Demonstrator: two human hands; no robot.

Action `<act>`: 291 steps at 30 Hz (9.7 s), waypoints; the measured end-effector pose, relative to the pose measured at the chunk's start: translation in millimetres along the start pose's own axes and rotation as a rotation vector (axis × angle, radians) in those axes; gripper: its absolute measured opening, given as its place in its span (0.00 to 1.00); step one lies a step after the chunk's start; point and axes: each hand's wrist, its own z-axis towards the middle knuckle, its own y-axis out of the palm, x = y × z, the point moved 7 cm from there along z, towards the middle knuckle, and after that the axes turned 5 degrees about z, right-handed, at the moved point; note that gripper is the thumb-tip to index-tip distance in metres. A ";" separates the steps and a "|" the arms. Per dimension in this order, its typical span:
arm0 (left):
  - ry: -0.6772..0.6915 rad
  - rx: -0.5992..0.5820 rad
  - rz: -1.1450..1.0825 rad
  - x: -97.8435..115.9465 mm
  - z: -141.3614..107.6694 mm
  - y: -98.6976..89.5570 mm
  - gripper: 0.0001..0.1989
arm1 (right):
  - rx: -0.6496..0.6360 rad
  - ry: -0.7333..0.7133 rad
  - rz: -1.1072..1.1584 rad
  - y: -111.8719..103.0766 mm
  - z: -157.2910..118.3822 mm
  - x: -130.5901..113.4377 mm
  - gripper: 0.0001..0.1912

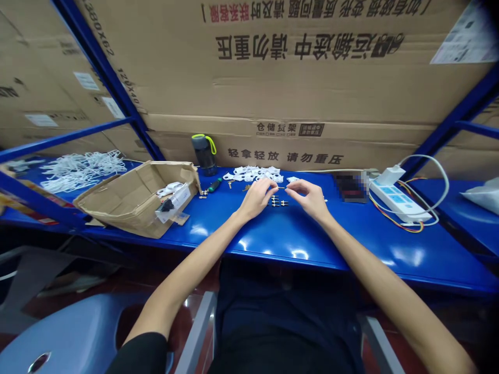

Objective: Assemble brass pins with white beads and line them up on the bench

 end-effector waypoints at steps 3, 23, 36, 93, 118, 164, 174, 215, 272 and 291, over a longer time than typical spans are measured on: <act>0.002 -0.009 0.009 1.2 -0.2 0.2 0.13 | -0.002 0.022 0.011 0.0 0.4 4.1 0.17; 0.016 -0.032 -0.095 2.7 -0.2 3.5 0.14 | -0.002 0.099 0.182 1.0 1.7 10.3 0.19; 0.004 -0.019 -0.170 1.3 -0.5 5.6 0.14 | -0.027 -0.012 0.054 2.3 0.1 -2.0 0.15; 0.088 0.008 0.093 7.5 -2.5 -2.7 0.13 | -0.025 0.226 0.199 3.4 -0.8 8.3 0.17; 0.126 0.031 0.098 4.7 -3.8 -3.3 0.13 | -0.053 0.119 0.032 0.7 -0.1 8.3 0.17; 0.081 0.038 0.156 0.4 -3.0 -4.6 0.13 | -0.207 -0.020 -0.342 7.3 4.3 35.7 0.09; 0.032 0.028 0.170 -1.7 -2.8 -3.9 0.13 | -0.244 0.015 -0.339 15.1 7.7 47.5 0.05; -0.340 -0.171 0.430 -94.7 -14.4 -15.4 0.14 | -0.205 0.437 -0.906 -83.4 7.1 60.7 0.12; -0.420 0.018 0.430 -91.6 -14.5 -30.4 0.13 | -0.104 0.354 -0.824 -67.8 7.2 37.0 0.13; -0.066 -0.055 -0.169 -13.6 -2.5 8.3 0.08 | -0.051 0.223 0.228 3.1 4.7 22.7 0.16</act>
